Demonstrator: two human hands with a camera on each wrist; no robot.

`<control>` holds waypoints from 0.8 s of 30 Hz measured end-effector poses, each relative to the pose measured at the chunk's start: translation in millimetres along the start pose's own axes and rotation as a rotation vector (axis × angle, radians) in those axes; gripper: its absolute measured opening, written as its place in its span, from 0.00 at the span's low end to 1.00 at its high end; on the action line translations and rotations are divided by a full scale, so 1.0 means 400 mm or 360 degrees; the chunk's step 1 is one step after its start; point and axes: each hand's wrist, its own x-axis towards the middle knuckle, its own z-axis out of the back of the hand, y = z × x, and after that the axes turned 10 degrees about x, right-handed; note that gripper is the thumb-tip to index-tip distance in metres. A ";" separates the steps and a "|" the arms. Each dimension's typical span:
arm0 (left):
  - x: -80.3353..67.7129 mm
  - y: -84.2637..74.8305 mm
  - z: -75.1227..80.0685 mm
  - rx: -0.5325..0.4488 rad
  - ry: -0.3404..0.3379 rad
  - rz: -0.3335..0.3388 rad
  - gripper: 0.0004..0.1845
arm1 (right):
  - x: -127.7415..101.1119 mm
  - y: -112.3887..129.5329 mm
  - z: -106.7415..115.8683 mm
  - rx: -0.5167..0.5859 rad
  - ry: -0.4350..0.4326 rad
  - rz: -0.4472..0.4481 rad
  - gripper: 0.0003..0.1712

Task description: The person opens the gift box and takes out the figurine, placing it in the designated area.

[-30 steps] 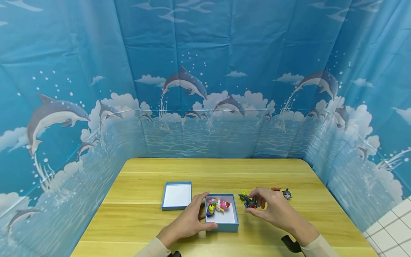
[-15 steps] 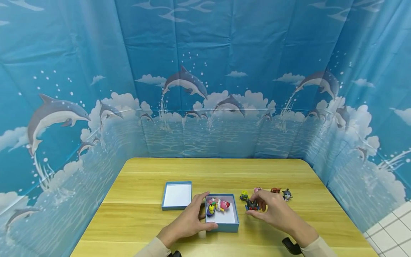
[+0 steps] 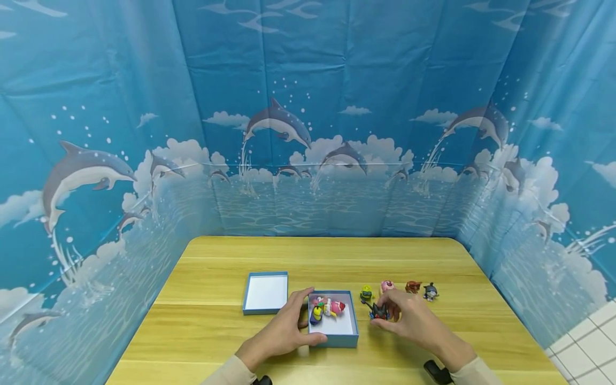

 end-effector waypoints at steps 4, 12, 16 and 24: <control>0.001 0.003 -0.002 0.0009 -0.0004 0.0009 0.65 | -0.007 -0.006 -0.004 0.0030 0.0074 -0.0134 0.24; -0.002 0.001 -0.003 0.0009 -0.0008 -0.0005 0.64 | -0.011 -0.017 -0.016 0.0094 0.0221 -0.0356 0.20; -0.004 -0.002 -0.001 0.0010 -0.0008 -0.0001 0.64 | -0.011 -0.023 -0.025 0.0132 0.0285 -0.0451 0.20; -0.001 -0.004 0.003 0.0060 -0.0026 -0.0026 0.65 | -0.014 -0.034 -0.040 0.0197 0.0319 -0.0556 0.21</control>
